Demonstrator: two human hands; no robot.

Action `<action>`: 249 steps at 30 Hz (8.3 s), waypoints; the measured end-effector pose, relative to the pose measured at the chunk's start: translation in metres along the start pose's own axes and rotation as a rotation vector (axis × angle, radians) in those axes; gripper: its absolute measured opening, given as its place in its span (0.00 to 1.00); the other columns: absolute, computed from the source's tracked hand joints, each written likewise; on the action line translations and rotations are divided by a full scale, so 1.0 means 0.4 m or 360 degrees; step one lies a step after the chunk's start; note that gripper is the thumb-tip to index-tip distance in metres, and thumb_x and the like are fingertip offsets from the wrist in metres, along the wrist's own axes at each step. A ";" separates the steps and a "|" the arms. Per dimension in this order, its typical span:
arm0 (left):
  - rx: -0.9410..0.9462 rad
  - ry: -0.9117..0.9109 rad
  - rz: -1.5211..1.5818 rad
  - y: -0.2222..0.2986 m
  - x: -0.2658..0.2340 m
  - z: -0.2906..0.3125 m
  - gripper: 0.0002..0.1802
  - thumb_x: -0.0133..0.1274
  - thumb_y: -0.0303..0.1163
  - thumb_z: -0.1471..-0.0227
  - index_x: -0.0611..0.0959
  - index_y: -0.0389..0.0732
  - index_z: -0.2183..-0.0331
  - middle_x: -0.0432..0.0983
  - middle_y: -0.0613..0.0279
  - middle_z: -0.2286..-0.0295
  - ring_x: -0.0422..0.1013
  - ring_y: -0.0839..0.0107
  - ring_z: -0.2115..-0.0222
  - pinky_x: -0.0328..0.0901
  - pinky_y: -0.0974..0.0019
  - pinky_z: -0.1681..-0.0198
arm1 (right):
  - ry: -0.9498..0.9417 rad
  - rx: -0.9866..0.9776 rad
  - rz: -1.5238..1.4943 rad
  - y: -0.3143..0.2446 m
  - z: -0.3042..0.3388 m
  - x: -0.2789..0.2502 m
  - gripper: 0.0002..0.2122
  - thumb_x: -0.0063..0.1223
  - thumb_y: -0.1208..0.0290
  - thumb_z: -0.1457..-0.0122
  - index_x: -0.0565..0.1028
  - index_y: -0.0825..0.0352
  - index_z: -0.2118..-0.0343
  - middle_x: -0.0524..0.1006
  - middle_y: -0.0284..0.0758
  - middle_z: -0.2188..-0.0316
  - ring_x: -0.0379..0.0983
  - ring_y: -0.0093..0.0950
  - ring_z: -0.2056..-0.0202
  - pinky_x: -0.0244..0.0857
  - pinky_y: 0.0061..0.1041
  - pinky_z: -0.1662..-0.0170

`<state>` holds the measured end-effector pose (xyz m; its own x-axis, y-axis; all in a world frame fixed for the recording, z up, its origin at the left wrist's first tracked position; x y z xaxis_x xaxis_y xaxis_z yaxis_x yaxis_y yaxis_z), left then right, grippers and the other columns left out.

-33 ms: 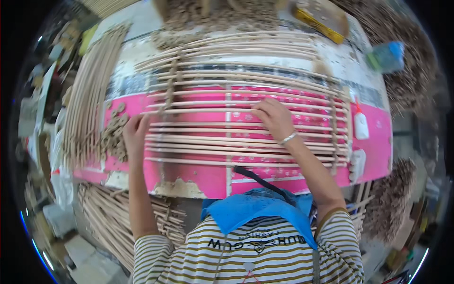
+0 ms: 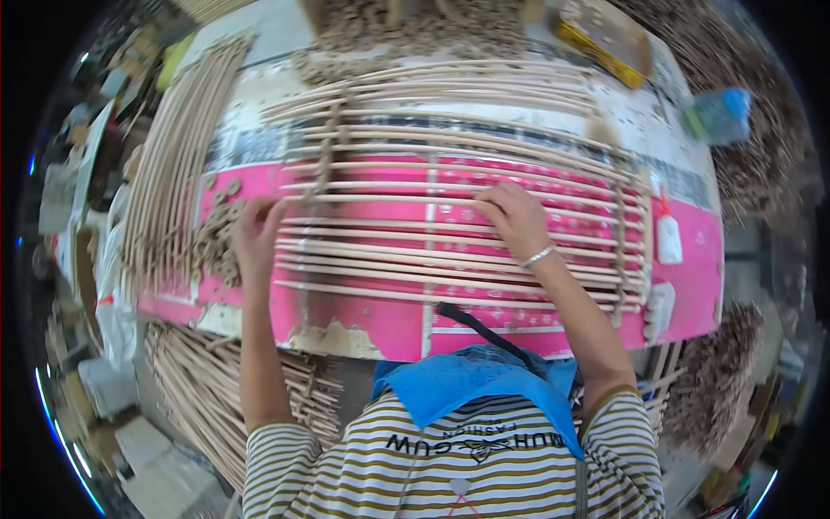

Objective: Assembling a wooden lattice structure by threading circular connectors onto wooden rods.

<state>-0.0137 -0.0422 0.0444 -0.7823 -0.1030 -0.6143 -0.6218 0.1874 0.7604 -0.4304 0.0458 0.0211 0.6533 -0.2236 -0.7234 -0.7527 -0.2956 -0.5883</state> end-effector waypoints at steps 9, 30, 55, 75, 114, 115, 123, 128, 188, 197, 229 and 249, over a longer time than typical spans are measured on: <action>0.0593 -0.0299 -0.0687 0.068 0.028 0.017 0.21 0.65 0.34 0.52 0.83 0.49 0.53 0.77 0.64 0.57 0.71 0.57 0.55 0.61 0.55 0.51 | -0.0061 0.0157 -0.0215 -0.011 0.005 0.026 0.08 0.62 0.67 0.41 0.80 0.64 0.63 0.80 0.36 0.69 0.78 0.35 0.66 0.71 0.34 0.64; 0.0552 -0.0125 -0.0556 0.080 0.048 0.013 0.23 0.67 0.36 0.53 0.84 0.49 0.52 0.78 0.63 0.59 0.73 0.58 0.53 0.64 0.55 0.49 | -0.0043 -0.0041 0.0044 -0.038 -0.005 0.002 0.06 0.61 0.70 0.41 0.81 0.67 0.65 0.76 0.36 0.69 0.74 0.37 0.64 0.67 0.34 0.61; -0.0291 0.0454 0.0131 -0.168 -0.152 0.071 0.17 0.56 0.23 0.39 0.82 0.41 0.49 0.74 0.66 0.66 0.70 0.78 0.64 0.66 0.72 0.64 | 0.0149 -0.0172 0.0263 0.086 -0.114 -0.041 0.05 0.62 0.70 0.42 0.80 0.65 0.68 0.76 0.36 0.69 0.73 0.39 0.63 0.66 0.36 0.59; 0.0166 0.0212 -0.0955 -0.133 -0.138 -0.037 0.16 0.64 0.31 0.49 0.85 0.45 0.55 0.80 0.62 0.61 0.75 0.62 0.58 0.65 0.58 0.52 | -0.0265 -0.0152 0.0108 -0.040 0.037 -0.010 0.06 0.64 0.72 0.45 0.81 0.66 0.66 0.76 0.36 0.71 0.73 0.35 0.67 0.65 0.34 0.62; -0.0741 0.0001 0.1336 -0.045 0.051 0.063 0.59 0.65 0.31 0.42 0.38 0.45 0.28 0.81 0.65 0.63 0.76 0.78 0.63 0.71 0.71 0.60 | -0.0249 0.0108 -0.0087 -0.058 0.011 -0.017 0.07 0.61 0.67 0.40 0.79 0.65 0.65 0.77 0.37 0.71 0.76 0.36 0.67 0.70 0.32 0.65; -0.0742 0.0000 0.1334 -0.051 0.051 0.061 0.59 0.65 0.31 0.42 0.38 0.45 0.28 0.81 0.65 0.63 0.76 0.78 0.63 0.71 0.71 0.60 | -0.0232 0.0059 -0.0058 -0.059 0.011 -0.015 0.07 0.61 0.67 0.40 0.79 0.65 0.65 0.78 0.37 0.71 0.77 0.36 0.67 0.70 0.32 0.65; -0.0670 -0.0003 0.1248 -0.040 0.046 0.054 0.60 0.64 0.31 0.42 0.36 0.46 0.28 0.81 0.63 0.60 0.76 0.77 0.61 0.70 0.70 0.59 | -0.0331 0.0304 -0.0232 -0.049 -0.001 -0.007 0.07 0.59 0.67 0.38 0.80 0.65 0.65 0.80 0.38 0.68 0.79 0.38 0.66 0.70 0.35 0.65; -0.0712 -0.0006 0.1214 -0.040 0.056 0.047 0.60 0.64 0.30 0.42 0.36 0.47 0.28 0.81 0.63 0.60 0.75 0.77 0.61 0.70 0.71 0.59 | -0.0248 0.0132 -0.0100 -0.028 -0.002 0.000 0.08 0.59 0.65 0.38 0.79 0.65 0.65 0.81 0.38 0.70 0.79 0.38 0.68 0.70 0.35 0.66; 0.0476 -0.0174 -0.0592 0.031 0.094 0.017 0.22 0.66 0.26 0.55 0.84 0.45 0.54 0.76 0.61 0.58 0.74 0.57 0.55 0.64 0.55 0.52 | 0.0022 -0.0084 0.0153 0.005 0.031 0.013 0.12 0.65 0.66 0.46 0.79 0.60 0.60 0.75 0.34 0.66 0.72 0.37 0.60 0.67 0.37 0.57; 0.0465 -0.0185 -0.0640 0.041 0.091 0.025 0.23 0.67 0.31 0.56 0.84 0.48 0.54 0.76 0.65 0.60 0.72 0.61 0.56 0.61 0.56 0.51 | -0.0022 -0.0112 0.0093 0.003 0.028 0.005 0.05 0.62 0.69 0.44 0.80 0.62 0.66 0.77 0.33 0.68 0.73 0.36 0.63 0.66 0.36 0.59; 0.0141 0.0410 -0.0120 -0.071 -0.126 0.114 0.18 0.57 0.27 0.38 0.81 0.38 0.47 0.76 0.61 0.63 0.71 0.71 0.63 0.66 0.68 0.59 | 0.0189 -0.0174 0.0224 0.125 -0.098 -0.138 0.08 0.63 0.74 0.45 0.82 0.65 0.62 0.78 0.37 0.67 0.74 0.39 0.62 0.66 0.36 0.57; 0.0192 0.0000 -0.1428 -0.093 -0.162 0.102 0.26 0.69 0.32 0.60 0.85 0.46 0.54 0.75 0.64 0.57 0.71 0.59 0.52 0.62 0.55 0.48 | -0.0508 0.0055 -0.0063 -0.041 0.078 -0.001 0.07 0.66 0.72 0.48 0.81 0.66 0.67 0.76 0.36 0.70 0.75 0.37 0.65 0.67 0.35 0.61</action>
<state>0.0617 -0.0027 0.0475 -0.0056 -0.2600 -0.9656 -0.9900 0.1378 -0.0313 -0.4210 0.0796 0.0196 0.6273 0.0915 -0.7734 -0.7332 -0.2653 -0.6261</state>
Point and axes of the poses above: each hand's wrist, its own z-axis away from the middle knuckle, its own x-axis out of the palm, y = z × x, the point moved 5 cm from there along -z, towards the middle knuckle
